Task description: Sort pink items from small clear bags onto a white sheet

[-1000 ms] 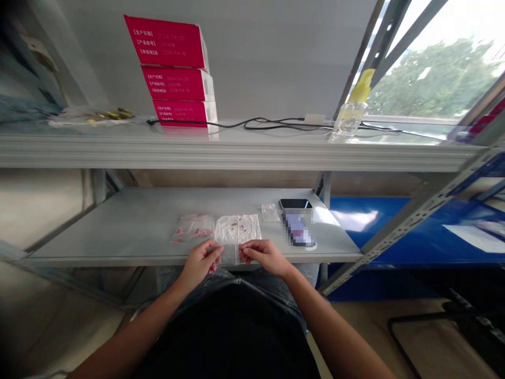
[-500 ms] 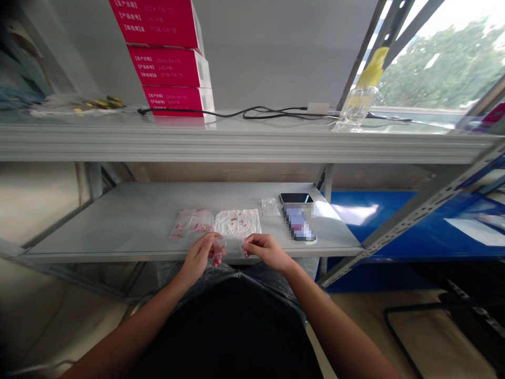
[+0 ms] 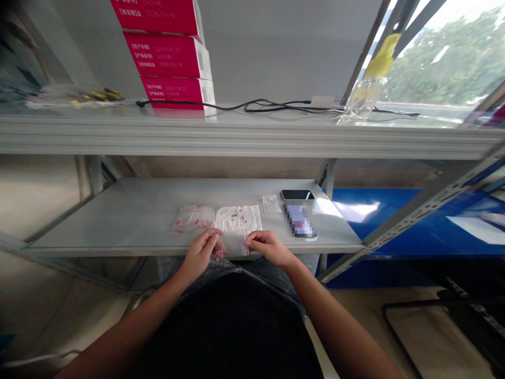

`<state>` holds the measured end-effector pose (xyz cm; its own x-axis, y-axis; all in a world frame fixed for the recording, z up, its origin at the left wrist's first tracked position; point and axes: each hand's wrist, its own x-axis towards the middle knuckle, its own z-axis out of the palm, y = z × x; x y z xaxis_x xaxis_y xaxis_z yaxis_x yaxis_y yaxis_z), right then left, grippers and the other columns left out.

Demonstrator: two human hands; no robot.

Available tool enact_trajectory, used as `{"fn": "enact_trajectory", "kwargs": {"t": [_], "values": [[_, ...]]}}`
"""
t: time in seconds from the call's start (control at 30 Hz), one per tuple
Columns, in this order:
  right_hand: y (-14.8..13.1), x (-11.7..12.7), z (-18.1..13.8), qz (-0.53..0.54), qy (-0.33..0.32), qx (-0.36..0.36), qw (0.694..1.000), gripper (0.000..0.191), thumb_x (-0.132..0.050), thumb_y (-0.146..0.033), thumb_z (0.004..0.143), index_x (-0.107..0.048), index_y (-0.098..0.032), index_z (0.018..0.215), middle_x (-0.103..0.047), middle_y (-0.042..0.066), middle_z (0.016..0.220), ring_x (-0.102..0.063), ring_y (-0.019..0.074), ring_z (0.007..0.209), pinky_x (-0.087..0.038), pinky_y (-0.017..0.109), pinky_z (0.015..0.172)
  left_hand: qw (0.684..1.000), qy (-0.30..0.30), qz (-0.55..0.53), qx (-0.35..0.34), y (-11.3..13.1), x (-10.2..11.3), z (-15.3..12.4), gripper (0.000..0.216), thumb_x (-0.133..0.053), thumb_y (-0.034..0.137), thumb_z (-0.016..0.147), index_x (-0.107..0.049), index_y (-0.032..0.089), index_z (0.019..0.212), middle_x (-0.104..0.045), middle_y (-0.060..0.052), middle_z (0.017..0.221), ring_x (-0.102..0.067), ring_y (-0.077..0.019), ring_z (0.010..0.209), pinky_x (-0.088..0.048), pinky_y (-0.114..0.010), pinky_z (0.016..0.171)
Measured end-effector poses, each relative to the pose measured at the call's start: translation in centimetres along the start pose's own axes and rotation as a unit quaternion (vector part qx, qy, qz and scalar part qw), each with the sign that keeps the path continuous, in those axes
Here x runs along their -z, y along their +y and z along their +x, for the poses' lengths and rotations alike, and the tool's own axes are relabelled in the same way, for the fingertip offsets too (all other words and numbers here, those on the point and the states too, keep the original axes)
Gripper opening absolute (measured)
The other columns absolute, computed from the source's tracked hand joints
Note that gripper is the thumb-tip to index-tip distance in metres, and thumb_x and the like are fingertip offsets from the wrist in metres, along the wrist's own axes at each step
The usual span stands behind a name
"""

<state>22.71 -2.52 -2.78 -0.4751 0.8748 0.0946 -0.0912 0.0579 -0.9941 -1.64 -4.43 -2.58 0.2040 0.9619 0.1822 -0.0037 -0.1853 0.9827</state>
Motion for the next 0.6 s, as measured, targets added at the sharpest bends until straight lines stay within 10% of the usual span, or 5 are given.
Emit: {"fn": "enact_trajectory", "kwargs": {"t": [0.6], "values": [[-0.03,0.21,-0.10,0.006,-0.008,0.004,1.000,0.028,-0.075,-0.045,0.088,-0.069,-0.018,0.081,-0.067,0.000,0.073,-0.060,0.0150,0.071,-0.048,0.030,0.076,0.991,0.033,0.118,-0.047,-0.26,0.18,-0.24,0.027,-0.057,0.044,0.097,-0.060,0.022,0.113,-0.070,-0.004,0.087,-0.065,-0.0174,0.071,-0.053,-0.029,0.066]]}}
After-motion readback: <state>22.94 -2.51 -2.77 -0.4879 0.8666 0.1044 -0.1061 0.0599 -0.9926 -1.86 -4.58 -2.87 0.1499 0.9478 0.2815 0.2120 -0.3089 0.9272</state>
